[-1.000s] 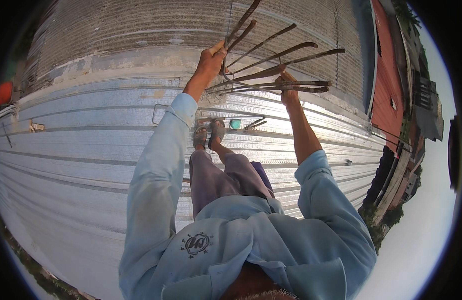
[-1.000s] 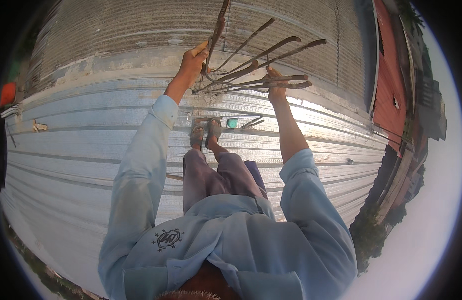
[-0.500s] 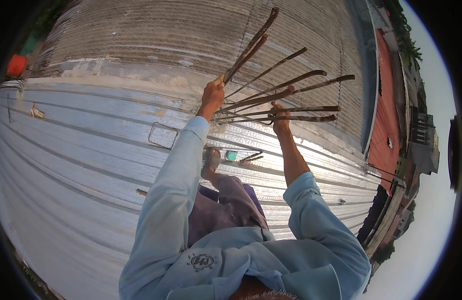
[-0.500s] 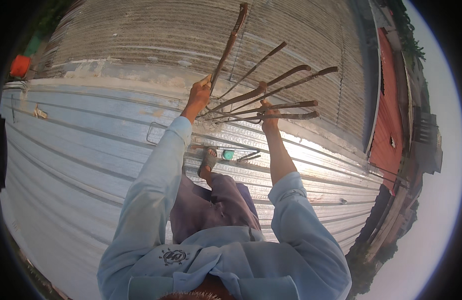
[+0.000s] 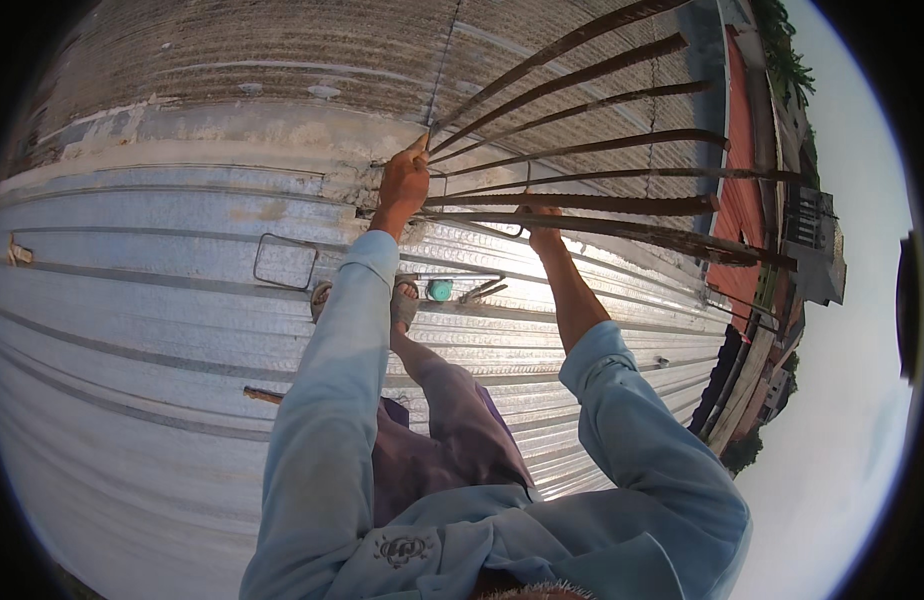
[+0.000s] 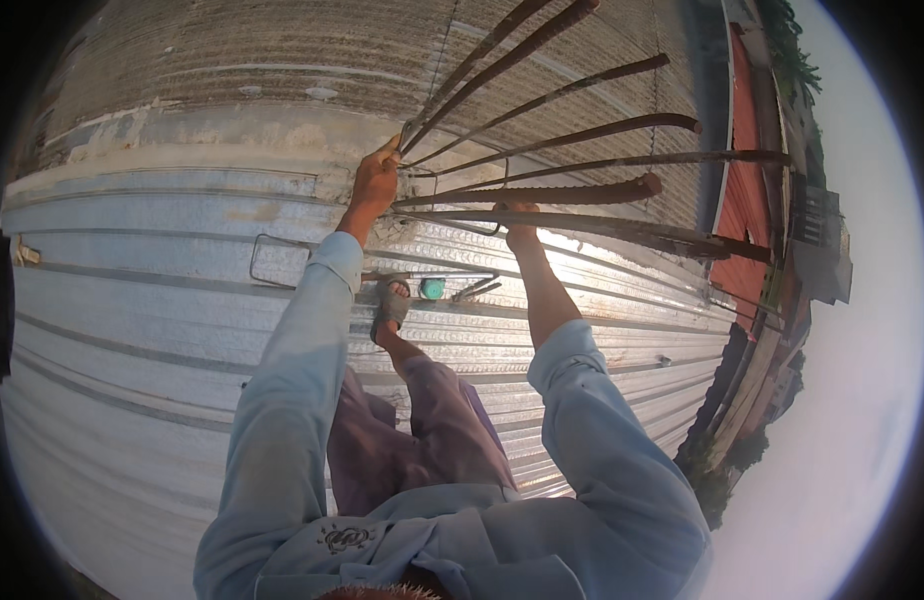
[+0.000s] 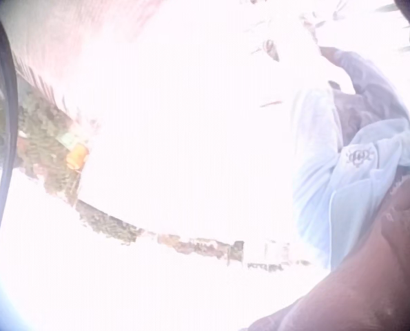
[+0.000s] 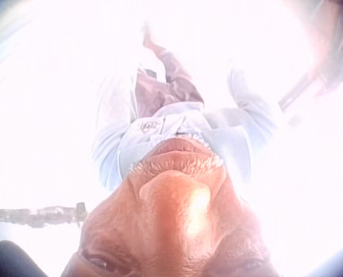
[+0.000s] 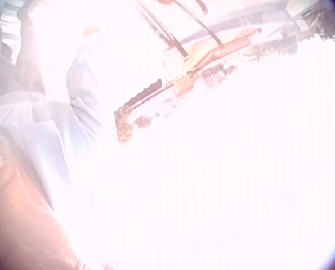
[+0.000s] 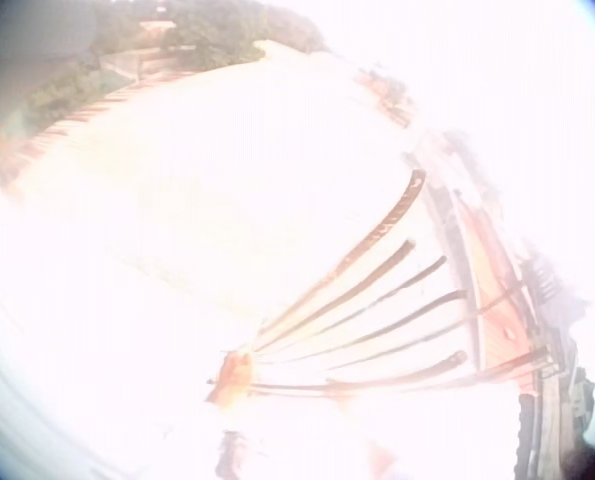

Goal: The person assembles a rebar cage on a corrugated metal roof by positioning vertical rebar rods and securing them with wire ties. They use pliers to twist and tighten the ties, then adjust the cage with a long metal bar to align the rods.

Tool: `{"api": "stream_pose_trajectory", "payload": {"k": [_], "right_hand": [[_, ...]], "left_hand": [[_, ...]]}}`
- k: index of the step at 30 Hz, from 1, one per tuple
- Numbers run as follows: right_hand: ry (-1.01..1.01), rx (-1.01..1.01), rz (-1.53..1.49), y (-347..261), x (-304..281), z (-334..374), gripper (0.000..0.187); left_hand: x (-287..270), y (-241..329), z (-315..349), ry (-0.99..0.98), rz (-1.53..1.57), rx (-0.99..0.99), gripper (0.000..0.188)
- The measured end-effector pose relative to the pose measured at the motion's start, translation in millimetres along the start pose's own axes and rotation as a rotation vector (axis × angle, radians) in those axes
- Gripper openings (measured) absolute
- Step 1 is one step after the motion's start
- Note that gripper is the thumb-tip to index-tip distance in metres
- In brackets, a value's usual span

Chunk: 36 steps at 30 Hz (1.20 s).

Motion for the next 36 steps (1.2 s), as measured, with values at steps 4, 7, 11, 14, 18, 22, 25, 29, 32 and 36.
{"api": "stream_pose_trajectory", "payload": {"k": [4,7,11,14,18,22,25,29,32,36], "right_hand": [[0.036,-0.135,0.166,20.6,7.5,1.2,0.007],[-0.059,-0.047,-0.167,27.2,33.2,3.4,0.023],[-0.083,0.089,-0.542,43.9,68.5,4.6,0.047],[-0.073,0.062,-0.488,56.0,77.9,0.3,0.044],[0.005,0.274,-0.442,139.3,69.0,22.1,0.035],[0.183,0.289,-0.448,114.9,61.9,-10.0,0.022],[0.386,-0.278,0.261,56.1,58.1,-15.8,0.024],[0.494,0.242,-0.815,109.2,76.9,-8.8,0.025],[0.461,0.089,-0.765,102.7,72.3,-14.0,0.026],[0.505,0.119,-0.813,119.5,72.7,-3.6,0.022]], "left_hand": [[7.6,-37.5,-9.4,0.018,-0.088,-0.052,0.038],[4.5,-44.8,-7.9,-0.035,0.01,-0.025,0.041],[11.6,-75.7,-14.3,-0.139,-0.001,-0.151,0.044],[10.1,-87.9,-14.7,-0.284,0.024,-0.29,0.047],[20.9,-101.4,-49.3,-0.348,0.101,-0.166,0.052],[20.4,-83.7,-63.8,-0.352,0.055,-0.154,0.059],[34.7,-108.3,-90.1,-0.209,-0.049,0.018,0.045],[32.2,-112.0,-85.7,-0.099,0.16,0.083,0.04],[34.3,-113.8,-92.1,-0.187,0.239,0.152,0.036],[52.4,-107.4,-75.9,-0.228,0.203,0.13,0.037]]}}
Point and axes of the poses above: each hand's wrist, its own z-axis away from the middle knuckle, its own x-axis out of the palm, y = z × x, the point moved 10 cm from there along -z, towards the middle knuckle, and after that the axes turned 2 degrees about -x, right-handed, at the moved point
